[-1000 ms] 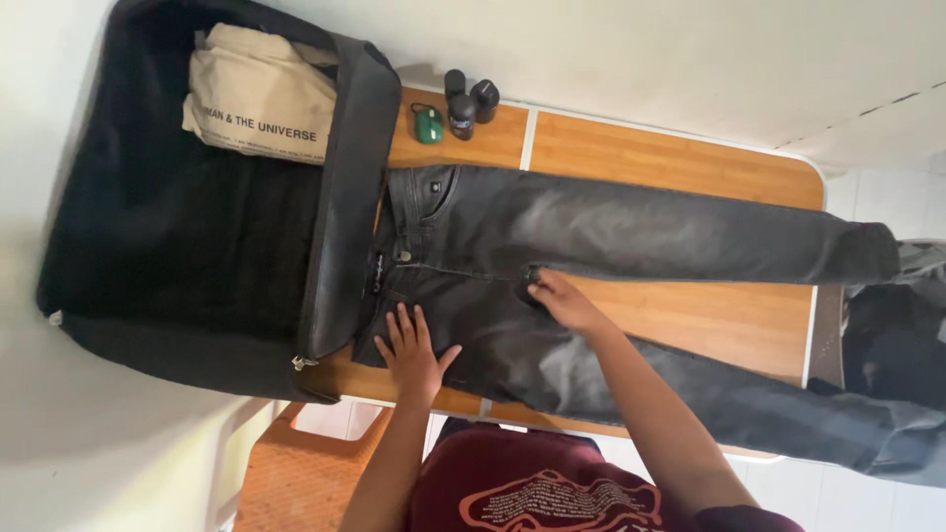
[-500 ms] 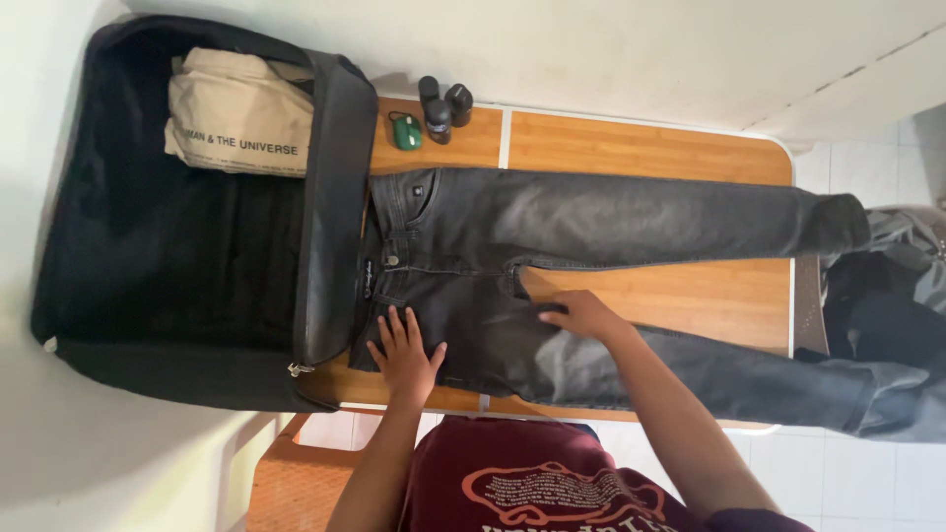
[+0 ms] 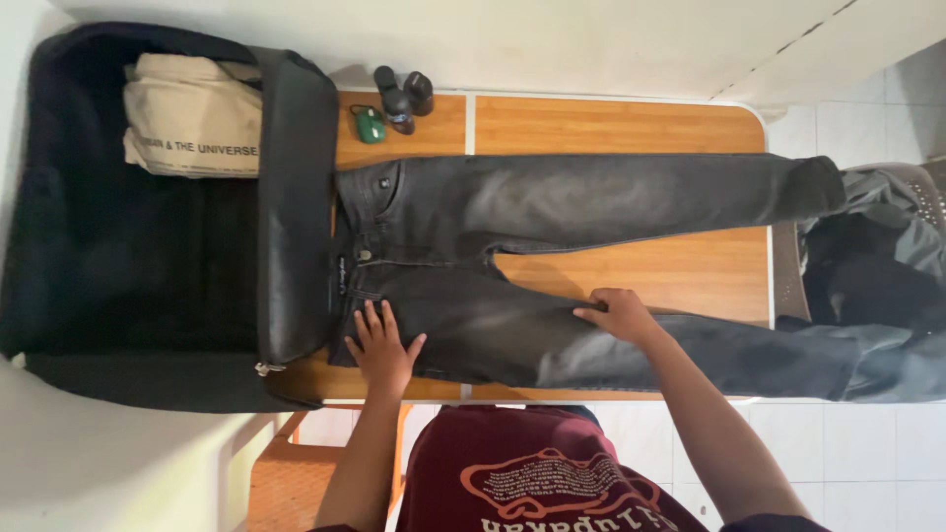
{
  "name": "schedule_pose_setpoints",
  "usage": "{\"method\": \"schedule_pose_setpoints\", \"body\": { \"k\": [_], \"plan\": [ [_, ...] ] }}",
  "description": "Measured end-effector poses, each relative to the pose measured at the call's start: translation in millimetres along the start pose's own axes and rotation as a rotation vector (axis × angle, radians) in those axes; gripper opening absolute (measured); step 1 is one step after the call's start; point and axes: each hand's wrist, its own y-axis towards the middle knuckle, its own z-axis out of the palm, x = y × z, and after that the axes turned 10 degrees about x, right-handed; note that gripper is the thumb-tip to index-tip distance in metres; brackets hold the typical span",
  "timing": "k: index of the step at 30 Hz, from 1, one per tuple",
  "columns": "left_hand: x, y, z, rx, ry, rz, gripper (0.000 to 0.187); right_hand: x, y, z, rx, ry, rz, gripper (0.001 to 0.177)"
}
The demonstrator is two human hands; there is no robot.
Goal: The person takes a pair of jeans from a basket, turns them right side out by hand, zips and buttons the fly, and spreads the jeans flat across the table.
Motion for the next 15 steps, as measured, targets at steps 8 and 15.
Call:
{"method": "schedule_pose_setpoints", "body": {
  "k": [8,15],
  "plan": [
    [-103,-29,4,-0.020,-0.014,-0.029,0.083,-72,-20,-11,-0.126,-0.106,-0.254,0.048],
    [-131,-38,29,0.060,-0.125,-0.139,0.088,-141,-24,-35,-0.030,-0.246,0.101,0.048]
  ]
}}
